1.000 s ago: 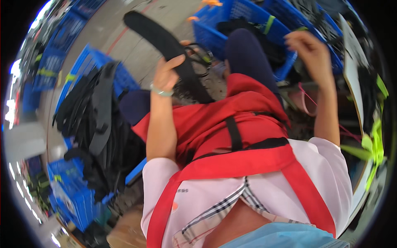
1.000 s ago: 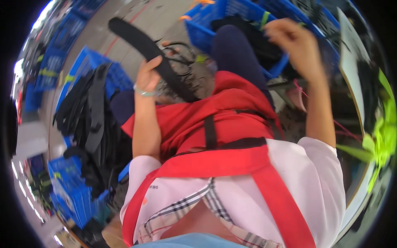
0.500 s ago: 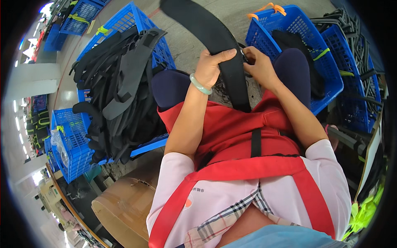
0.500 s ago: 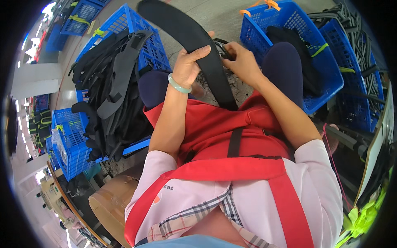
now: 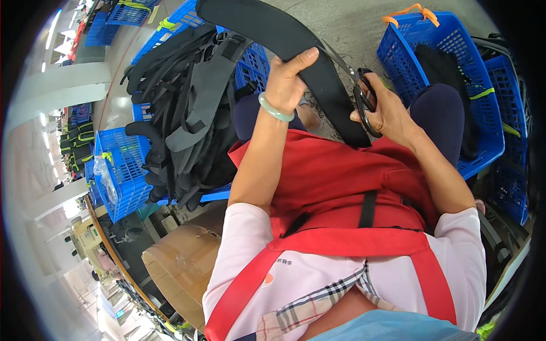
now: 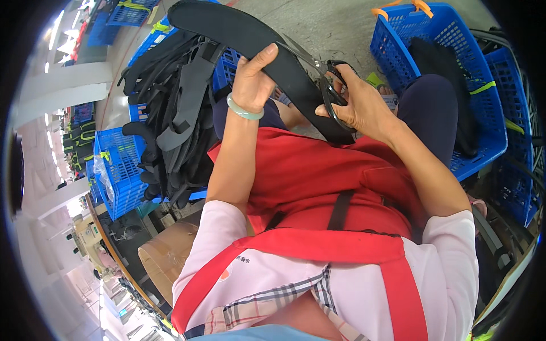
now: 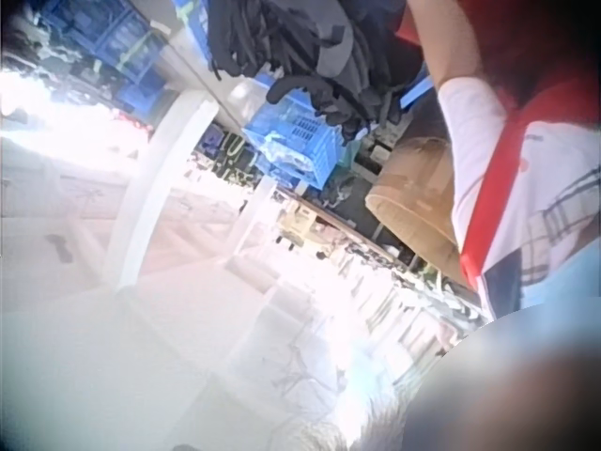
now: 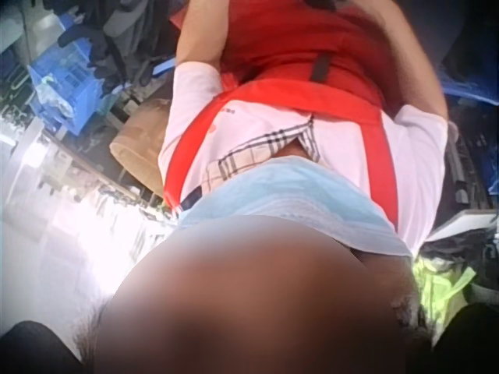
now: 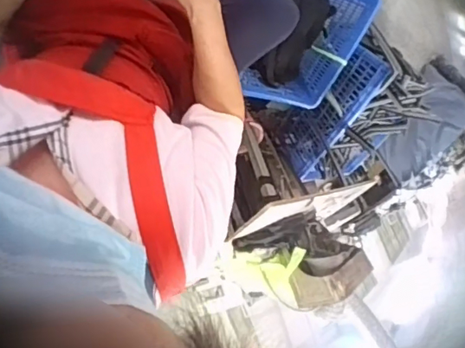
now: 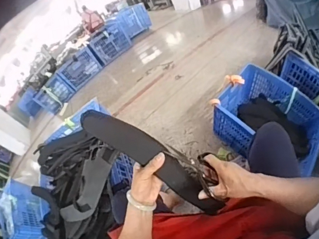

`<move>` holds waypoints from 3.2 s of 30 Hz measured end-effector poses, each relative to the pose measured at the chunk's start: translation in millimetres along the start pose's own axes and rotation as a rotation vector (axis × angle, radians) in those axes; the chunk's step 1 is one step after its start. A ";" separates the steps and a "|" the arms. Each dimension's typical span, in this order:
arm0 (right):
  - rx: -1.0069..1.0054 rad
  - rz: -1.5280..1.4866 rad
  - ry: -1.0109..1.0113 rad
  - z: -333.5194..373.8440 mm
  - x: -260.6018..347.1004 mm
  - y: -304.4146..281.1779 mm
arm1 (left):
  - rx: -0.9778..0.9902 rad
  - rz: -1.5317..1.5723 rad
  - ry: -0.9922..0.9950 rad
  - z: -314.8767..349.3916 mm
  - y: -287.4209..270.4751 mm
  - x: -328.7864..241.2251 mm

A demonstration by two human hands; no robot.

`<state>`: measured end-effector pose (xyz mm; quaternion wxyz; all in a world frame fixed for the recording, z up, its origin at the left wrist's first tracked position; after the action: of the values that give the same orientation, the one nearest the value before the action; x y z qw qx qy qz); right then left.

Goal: The recorder uses scissors to trim the excess material from black curved fabric pieces.

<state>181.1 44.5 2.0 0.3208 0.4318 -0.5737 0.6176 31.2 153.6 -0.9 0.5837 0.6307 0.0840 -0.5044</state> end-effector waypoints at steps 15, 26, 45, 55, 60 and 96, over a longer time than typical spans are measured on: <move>0.029 -0.144 0.029 -22.9 -12.5 13.7 | -0.038 0.097 -0.004 0.9 -8.6 4.2; 0.083 0.037 -0.010 -22.0 -3.4 9.4 | -0.017 0.156 -0.006 3.9 -6.0 7.0; 0.041 -0.087 -0.014 -22.1 -3.9 12.6 | -0.004 0.162 -0.020 7.4 -8.5 10.2; 0.021 -0.034 -0.016 -21.5 -7.9 9.5 | 0.014 0.001 0.163 8.8 -4.7 -20.5; 0.003 -0.061 -0.022 -21.4 -3.6 8.2 | 0.006 0.034 0.154 10.7 -0.4 -6.7; 0.037 -0.098 -0.007 -16.8 6.5 6.0 | 0.062 0.059 0.067 15.2 5.8 3.1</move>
<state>170.3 59.6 5.8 0.3406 0.4676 -0.5415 0.6101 28.5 137.8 3.5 0.5755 0.6670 0.0692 -0.4681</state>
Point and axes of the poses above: each hand's wrist, its own z-axis away from the middle knuckle, its own y-axis out of the palm, x = y × z, the point moved 8 cm from there along -z, towards the middle knuckle, and after that the axes turned 7 degrees about -y, right-handed, at the moved point
